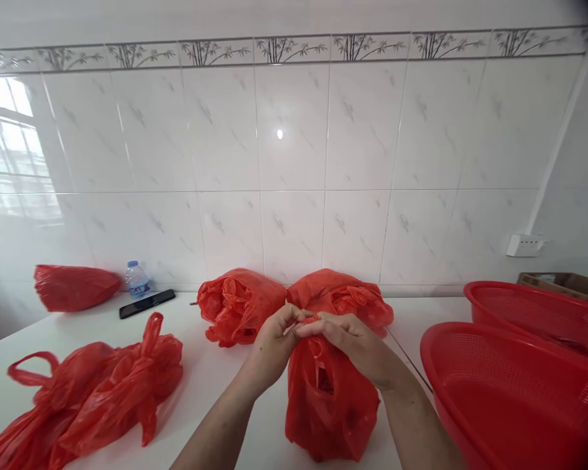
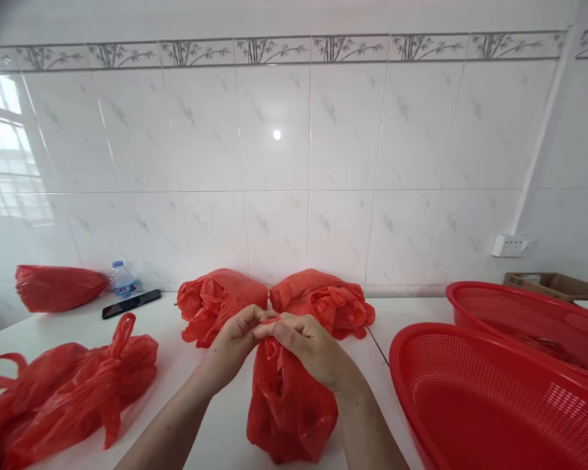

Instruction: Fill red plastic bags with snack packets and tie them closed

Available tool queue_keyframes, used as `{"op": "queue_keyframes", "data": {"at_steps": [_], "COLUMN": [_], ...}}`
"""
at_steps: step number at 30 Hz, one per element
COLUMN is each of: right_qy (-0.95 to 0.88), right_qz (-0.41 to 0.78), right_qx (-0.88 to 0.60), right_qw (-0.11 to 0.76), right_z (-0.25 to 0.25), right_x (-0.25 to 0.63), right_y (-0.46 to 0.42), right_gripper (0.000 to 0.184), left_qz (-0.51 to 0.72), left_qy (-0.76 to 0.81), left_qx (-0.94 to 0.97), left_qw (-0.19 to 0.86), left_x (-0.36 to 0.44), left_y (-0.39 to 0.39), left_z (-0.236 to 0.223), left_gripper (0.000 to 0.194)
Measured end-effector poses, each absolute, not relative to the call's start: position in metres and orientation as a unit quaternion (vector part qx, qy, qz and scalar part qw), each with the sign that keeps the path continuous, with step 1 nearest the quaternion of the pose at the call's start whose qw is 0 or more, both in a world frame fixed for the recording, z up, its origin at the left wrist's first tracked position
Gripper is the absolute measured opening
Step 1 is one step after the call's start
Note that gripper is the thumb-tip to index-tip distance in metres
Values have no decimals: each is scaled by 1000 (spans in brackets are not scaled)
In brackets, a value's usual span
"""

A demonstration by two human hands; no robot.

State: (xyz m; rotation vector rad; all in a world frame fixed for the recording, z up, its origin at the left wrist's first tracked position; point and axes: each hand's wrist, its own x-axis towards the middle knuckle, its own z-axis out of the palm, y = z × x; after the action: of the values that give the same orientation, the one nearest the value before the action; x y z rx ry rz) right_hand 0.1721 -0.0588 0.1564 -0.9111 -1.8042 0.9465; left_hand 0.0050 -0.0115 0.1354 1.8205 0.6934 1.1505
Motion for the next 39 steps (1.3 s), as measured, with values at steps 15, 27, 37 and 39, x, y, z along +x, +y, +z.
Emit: {"op": "queue_keyframes", "data": {"at_steps": [15, 27, 37, 39], "right_qy": [-675, -586, -534, -517], "right_qz": [288, 157, 202, 200], "right_qx": [-488, -607, -648, -651], "right_qw": [472, 513, 504, 518], "right_z": [150, 107, 31, 23], "right_x": [167, 177, 222, 231], "right_y": [-51, 2, 42, 40], "right_gripper": [30, 30, 19, 28], "left_qz": [429, 314, 212, 248], "left_qy": [391, 302, 295, 299], "left_qx": [791, 900, 899, 879], "left_qw": [194, 0, 245, 277], "left_x": [8, -8, -23, -20], "left_y": [-20, -52, -67, -71], "left_z": [133, 102, 82, 89], "left_gripper": [7, 20, 10, 25]}}
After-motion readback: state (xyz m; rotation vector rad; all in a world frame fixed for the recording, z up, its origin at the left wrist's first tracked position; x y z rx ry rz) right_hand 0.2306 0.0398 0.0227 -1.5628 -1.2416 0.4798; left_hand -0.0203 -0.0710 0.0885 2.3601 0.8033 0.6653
